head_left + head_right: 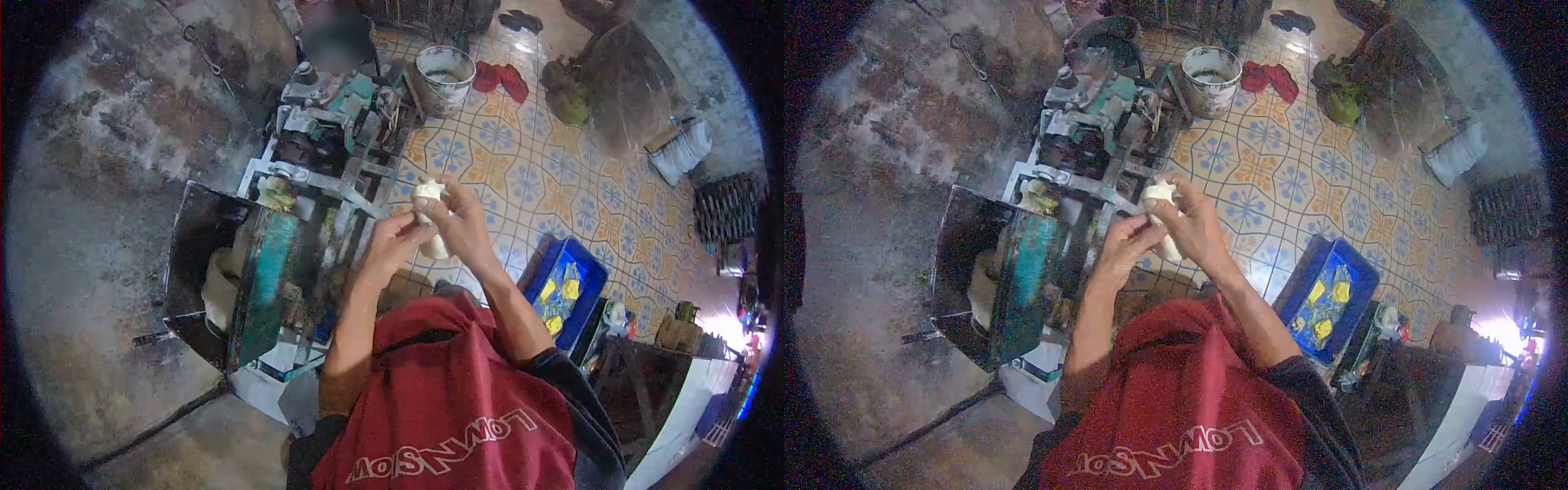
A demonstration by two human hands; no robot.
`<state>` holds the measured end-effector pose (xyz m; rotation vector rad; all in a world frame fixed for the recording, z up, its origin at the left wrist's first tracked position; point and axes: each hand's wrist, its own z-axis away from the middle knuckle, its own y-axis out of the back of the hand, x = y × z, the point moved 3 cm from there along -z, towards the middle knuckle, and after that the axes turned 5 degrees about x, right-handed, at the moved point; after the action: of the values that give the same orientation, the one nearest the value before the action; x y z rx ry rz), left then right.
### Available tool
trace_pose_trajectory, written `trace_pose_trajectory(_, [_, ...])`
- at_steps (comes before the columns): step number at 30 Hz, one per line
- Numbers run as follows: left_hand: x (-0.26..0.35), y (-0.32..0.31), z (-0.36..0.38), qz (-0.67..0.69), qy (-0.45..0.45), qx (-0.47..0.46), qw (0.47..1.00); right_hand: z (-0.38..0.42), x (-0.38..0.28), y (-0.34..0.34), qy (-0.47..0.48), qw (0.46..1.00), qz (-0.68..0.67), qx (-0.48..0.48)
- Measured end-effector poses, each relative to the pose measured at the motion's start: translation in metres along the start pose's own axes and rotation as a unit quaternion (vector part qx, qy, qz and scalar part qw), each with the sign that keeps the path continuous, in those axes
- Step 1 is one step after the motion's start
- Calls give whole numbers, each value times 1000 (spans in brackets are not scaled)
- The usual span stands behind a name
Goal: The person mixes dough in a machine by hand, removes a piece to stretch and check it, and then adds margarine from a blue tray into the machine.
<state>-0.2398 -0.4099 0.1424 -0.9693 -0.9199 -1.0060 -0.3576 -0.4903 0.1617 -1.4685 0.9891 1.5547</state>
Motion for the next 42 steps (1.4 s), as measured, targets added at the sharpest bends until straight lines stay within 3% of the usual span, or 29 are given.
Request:
trace_pose_trajectory(1, [-1, 1, 0, -19, 34, 11, 999, 1, 2, 1, 12, 1000, -1, 11])
trace_pose_trajectory(2, [-9, 4, -3, -11, 9, 49, 999, 0, 5, 3, 11, 999, -36, -5])
trace_pose_trajectory(6, [6, 9, 5, 46, -33, 157, 986, 7, 6, 23, -128, 991, -32, -11])
trace_pose_trajectory(9, [-1, 6, 3, 94, -51, 217, 970, 4, 30, 22, -94, 986, -133, 19])
trace_pose_trajectory(10, [-8, 5, -2, 135, -72, 189, 970, 3, 32, 22, -102, 989, -103, 28])
trace_pose_trajectory(14, [2, -7, -4, 178, -74, 225, 955, 18, 19, 16, -115, 991, -70, 5])
trace_pose_trajectory(17, [-2, -1, -3, 57, -99, 232, 966, 19, 45, 26, -158, 973, -6, -170])
trace_pose_trajectory(18, [-1, -2, -1, 66, -97, 226, 967, 22, 24, 26, -178, 977, -6, -114])
trace_pose_trajectory(21, [-8, -5, 2, 91, -68, 217, 970, 9, 17, 25, -54, 995, -80, -10])
trace_pose_trajectory(22, [0, -9, 6, 64, -93, 217, 970, 6, 20, 26, -62, 993, -102, 18])
trace_pose_trajectory(25, [-1, -9, 3, 64, -134, 221, 964, 1, 29, 23, -83, 984, -158, 17])
trace_pose_trajectory(26, [-1, -2, 9, 14, -44, 215, 975, 5, 29, 20, -104, 979, -171, 37])
trace_pose_trajectory(30, [-13, -1, 2, 136, -110, 171, 970, 9, 14, 15, -110, 989, -103, 1])
trace_pose_trajectory(33, [-19, -2, -7, 319, -77, 83, 941, 5, 36, 19, -220, 968, -122, -2])
trace_pose_trajectory(35, [-15, -7, -6, 190, -32, 101, 976, -2, 41, 13, -179, 976, -126, -6])
trace_pose_trajectory(37, [-11, -10, -5, 58, 0, 69, 996, 1, -1, 16, -139, 982, 21, -123])
trace_pose_trajectory(38, [-4, -10, -7, 60, 9, 113, 992, -2, 7, 17, -142, 982, 1, -121])
trace_pose_trajectory(41, [-5, 5, -8, 98, -9, 147, 984, 6, 12, 22, -131, 971, 105, -172])
trace_pose_trajectory(42, [-2, 6, -6, 97, -33, 166, 981, 9, 10, 24, -133, 974, 57, -172])
